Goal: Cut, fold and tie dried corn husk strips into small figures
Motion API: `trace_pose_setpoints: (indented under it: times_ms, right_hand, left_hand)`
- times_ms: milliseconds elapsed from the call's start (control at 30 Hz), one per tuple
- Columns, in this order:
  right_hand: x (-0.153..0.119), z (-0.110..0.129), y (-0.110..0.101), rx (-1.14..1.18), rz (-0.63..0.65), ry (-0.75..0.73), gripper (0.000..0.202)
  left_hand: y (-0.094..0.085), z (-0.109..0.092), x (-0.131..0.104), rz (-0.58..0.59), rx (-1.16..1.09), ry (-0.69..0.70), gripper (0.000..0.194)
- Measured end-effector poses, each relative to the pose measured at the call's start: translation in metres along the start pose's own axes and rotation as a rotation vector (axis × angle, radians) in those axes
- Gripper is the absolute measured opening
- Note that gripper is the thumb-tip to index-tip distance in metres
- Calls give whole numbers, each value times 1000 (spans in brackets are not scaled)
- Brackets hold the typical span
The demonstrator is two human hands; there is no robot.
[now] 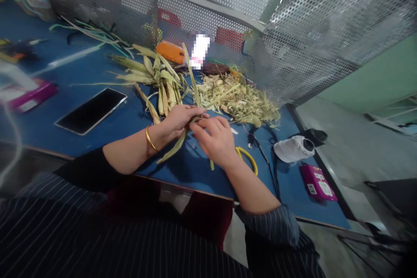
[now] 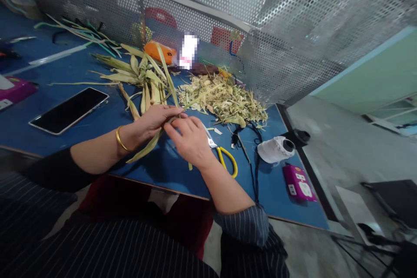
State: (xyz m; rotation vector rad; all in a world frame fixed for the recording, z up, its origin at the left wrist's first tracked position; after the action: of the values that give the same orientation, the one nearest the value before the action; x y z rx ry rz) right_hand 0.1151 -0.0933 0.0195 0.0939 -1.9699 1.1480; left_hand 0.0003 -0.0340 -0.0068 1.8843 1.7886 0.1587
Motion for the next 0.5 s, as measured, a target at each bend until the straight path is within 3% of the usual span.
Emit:
trace_pose_setpoints:
  times_ms: [100,200,267,367,433,500]
  right_hand:
    - [0,10,7,-23,103,-195,24]
    - [1,9,2,72,78,-188,23]
    - [2,-2,-7,223,-51,34,20]
    - [-4,-30,-15,390,-271,579,21]
    - [-11,-44,-12,496,-304,853,27]
    - [-14,-51,-4,643,-236,981,27]
  left_hand:
    - [2,10,1,86,-28,-132,11]
    - [0,11,3,84,-30,-146,13]
    - [0,7,3,40,26,-76,10]
    - [5,4,-6,61,203,0,8]
    - [10,7,-13,138,342,19,12]
    - [15,12,-19,202,467,29,13]
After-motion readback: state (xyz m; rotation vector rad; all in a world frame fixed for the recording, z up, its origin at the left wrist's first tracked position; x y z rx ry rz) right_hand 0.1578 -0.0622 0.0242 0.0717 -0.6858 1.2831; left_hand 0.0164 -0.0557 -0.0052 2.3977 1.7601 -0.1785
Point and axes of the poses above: each hand's wrist, its own x-axis towards the middle knuckle, its own y-axis out of the palm, z = x × y, the point moved 4 cm from there along x, towards the middle knuckle, and after that the axes turned 7 degrees about -z, right-handed, at the moved point
